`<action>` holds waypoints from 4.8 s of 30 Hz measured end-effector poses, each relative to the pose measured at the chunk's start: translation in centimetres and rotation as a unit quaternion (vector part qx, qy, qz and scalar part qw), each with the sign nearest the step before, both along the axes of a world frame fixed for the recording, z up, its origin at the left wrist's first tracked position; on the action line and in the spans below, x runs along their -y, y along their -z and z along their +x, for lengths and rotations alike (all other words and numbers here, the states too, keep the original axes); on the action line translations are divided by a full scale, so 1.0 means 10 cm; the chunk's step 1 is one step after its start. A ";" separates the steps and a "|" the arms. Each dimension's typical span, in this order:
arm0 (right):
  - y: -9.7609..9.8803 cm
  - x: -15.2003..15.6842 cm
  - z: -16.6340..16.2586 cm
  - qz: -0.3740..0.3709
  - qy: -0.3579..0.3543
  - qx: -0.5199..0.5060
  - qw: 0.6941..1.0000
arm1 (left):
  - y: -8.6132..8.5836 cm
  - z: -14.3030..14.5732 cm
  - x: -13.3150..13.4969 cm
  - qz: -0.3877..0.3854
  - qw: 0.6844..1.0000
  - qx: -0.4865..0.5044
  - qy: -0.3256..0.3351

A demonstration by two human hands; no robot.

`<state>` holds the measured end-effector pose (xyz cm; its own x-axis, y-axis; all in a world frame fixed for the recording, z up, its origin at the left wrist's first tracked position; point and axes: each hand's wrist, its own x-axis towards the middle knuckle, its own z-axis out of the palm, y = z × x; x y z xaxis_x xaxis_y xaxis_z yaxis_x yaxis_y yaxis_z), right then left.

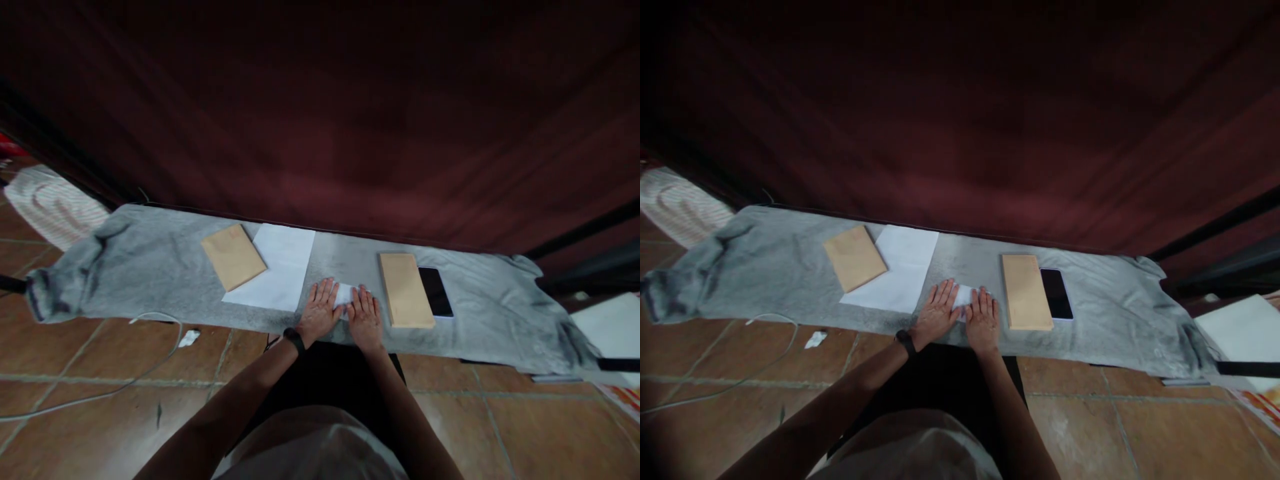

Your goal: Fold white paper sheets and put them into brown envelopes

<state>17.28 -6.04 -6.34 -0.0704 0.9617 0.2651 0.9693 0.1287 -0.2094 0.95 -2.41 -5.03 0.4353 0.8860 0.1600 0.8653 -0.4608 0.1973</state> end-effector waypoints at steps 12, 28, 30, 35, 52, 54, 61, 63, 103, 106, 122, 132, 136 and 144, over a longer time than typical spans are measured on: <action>0.04 0.01 0.02 0.024 0.031 -0.011 0.999 | -0.04 -0.01 0.01 0.004 0.999 0.014 -0.041; 0.04 0.00 0.00 0.021 0.045 -0.012 0.999 | -0.02 0.04 0.11 0.017 1.000 -0.011 0.010; 0.07 0.00 0.01 0.039 0.047 -0.011 0.998 | -0.01 0.04 0.11 0.026 0.999 -0.014 -0.011; 0.13 0.05 0.06 0.096 0.057 -0.010 0.994 | 0.05 0.01 0.11 0.054 0.997 -0.031 -0.036; -0.02 0.65 0.20 0.034 -0.018 0.018 0.999 | 0.11 -0.03 0.23 0.083 0.996 -0.004 -0.038; -0.02 0.66 0.22 0.035 -0.013 0.019 0.999 | 0.08 -0.01 0.35 0.087 0.996 -0.013 -0.004; -0.02 0.68 0.20 0.029 -0.017 0.016 0.999 | 0.00 -0.10 0.60 0.072 0.995 -0.039 0.060; -0.04 0.68 0.22 0.023 -0.022 0.008 0.999 | 0.01 -0.21 0.59 0.068 0.996 -0.038 0.047; -0.13 0.18 0.33 0.000 -0.121 -0.120 0.985 | -0.04 -0.01 0.62 0.030 0.998 -0.037 0.046; -0.15 0.14 0.23 -0.002 -0.101 -0.108 0.989 | -0.09 -0.01 0.63 0.025 0.998 -0.036 0.050; 0.08 0.16 0.03 0.001 -0.055 0.025 0.998 | 0.00 0.21 0.20 0.014 0.999 0.004 0.045; 0.11 0.16 0.09 0.046 -0.008 -0.018 0.999 | -0.05 -0.11 0.14 0.019 1.000 -0.007 0.019; 0.13 0.18 0.13 0.039 0.015 -0.015 0.999 | -0.03 -0.10 0.13 0.016 1.000 -0.005 0.014; 0.02 0.11 0.05 0.012 0.026 -0.008 1.000 | -0.07 -0.06 0.13 0.002 1.000 -0.020 0.009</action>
<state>17.75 -7.14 -6.51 -0.0163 0.9571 0.2893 0.9713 0.0838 -0.2226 0.37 -3.76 -4.30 0.4572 0.8775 0.1451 0.8642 -0.4768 0.1608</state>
